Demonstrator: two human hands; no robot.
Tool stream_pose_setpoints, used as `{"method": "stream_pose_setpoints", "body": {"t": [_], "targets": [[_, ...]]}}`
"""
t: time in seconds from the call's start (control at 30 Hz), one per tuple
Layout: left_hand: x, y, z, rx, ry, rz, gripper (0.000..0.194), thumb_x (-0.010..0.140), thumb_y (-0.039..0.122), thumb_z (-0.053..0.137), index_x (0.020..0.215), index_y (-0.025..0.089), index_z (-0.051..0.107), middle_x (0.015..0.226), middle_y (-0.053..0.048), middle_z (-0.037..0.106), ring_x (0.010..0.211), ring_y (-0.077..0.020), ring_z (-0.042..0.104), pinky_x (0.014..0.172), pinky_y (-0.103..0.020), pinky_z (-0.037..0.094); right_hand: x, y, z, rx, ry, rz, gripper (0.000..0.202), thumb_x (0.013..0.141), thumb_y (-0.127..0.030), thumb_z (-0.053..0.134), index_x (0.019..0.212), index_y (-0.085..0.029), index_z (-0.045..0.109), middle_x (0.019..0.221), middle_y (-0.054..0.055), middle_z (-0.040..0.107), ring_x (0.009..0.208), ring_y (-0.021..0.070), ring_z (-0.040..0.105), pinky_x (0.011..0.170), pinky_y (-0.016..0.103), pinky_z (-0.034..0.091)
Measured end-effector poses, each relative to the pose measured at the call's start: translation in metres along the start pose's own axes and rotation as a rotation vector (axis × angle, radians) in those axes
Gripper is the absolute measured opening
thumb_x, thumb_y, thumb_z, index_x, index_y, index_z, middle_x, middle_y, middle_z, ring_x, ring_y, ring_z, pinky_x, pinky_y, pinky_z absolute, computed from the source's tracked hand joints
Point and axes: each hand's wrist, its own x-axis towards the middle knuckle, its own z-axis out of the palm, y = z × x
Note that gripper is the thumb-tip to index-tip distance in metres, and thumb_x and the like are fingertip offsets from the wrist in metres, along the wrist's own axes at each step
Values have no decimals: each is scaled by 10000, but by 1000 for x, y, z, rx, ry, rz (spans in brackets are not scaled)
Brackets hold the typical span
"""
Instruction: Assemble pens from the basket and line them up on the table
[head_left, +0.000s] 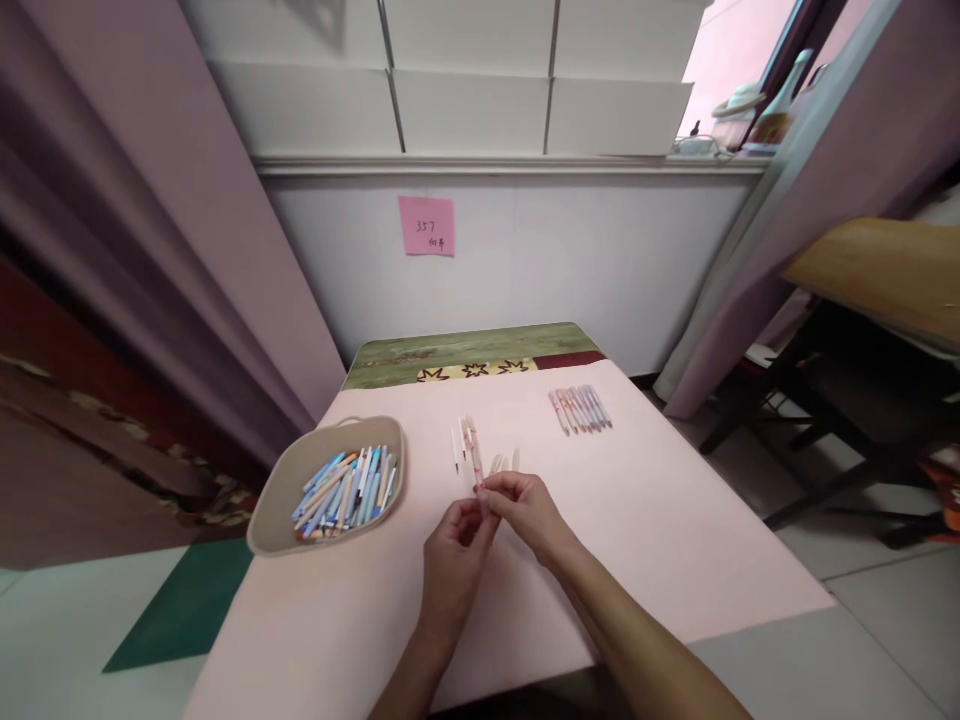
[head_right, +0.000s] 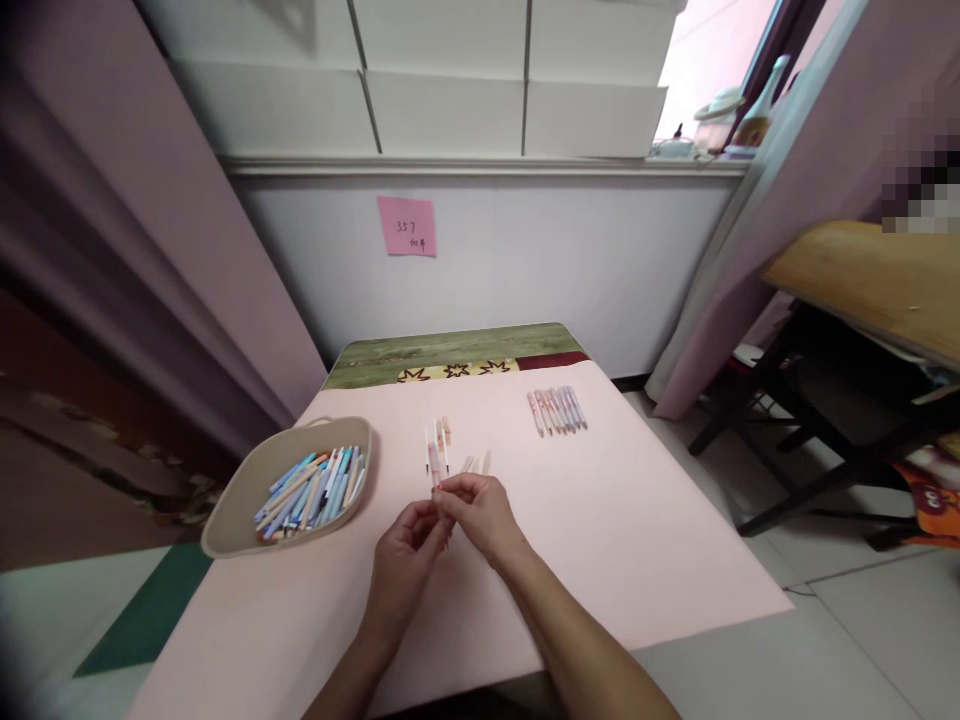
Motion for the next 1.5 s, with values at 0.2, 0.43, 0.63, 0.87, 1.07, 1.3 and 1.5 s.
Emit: {"method": "stream_pose_setpoints", "body": {"t": [0.2,0.43,0.63,0.87,1.07,1.3,1.5], "targets": [[14,-35,-21,241,201,129,381,697,388,719,1027,211,650,912,-74,687,773,-224,604,775,-347,469,66,-19,-89,-1096,487,24,239,789,-364,613,941,-208,710,744,19,708,680,155,628,612,239,422],[27,-55,-29,284,123,137,277,783,381,629,995,204,645,904,-65,694,792,-223,635,738,-318,481,128,-21,-128,-1361,571,108,184,829,-232,556,885,-162,716,858,117,718,827,214,646,685,266,413],[31,-64,-31,380,94,163,262,847,386,547,1017,196,609,920,-57,689,798,-201,643,726,-306,504,144,-5,-133,-1430,573,118,239,866,-181,491,961,-140,706,1034,177,678,955,258,634,797,324,416],[29,-58,-30,393,104,155,251,859,382,539,1004,190,606,890,-55,686,759,-190,642,698,-296,507,135,-6,-131,-1305,559,-18,206,834,-296,555,877,-170,712,1003,143,682,908,253,627,757,326,412],[26,-50,-28,357,114,139,237,838,360,558,980,183,625,872,-57,701,756,-197,659,700,-299,515,130,13,-82,-956,442,-184,262,793,-445,581,774,-218,710,713,11,694,668,168,617,610,244,418],[26,-43,-25,397,135,165,177,821,327,559,897,193,648,828,-34,675,723,-176,632,673,-279,496,122,37,-73,-675,470,-220,364,787,-506,548,769,-180,707,616,3,648,583,158,563,558,242,407],[67,-17,-3,715,131,156,100,787,232,545,747,201,632,753,-15,620,707,-152,585,675,-255,441,123,31,-92,-616,491,-185,328,751,-484,586,735,-179,706,590,1,629,568,159,543,556,249,390]]}}
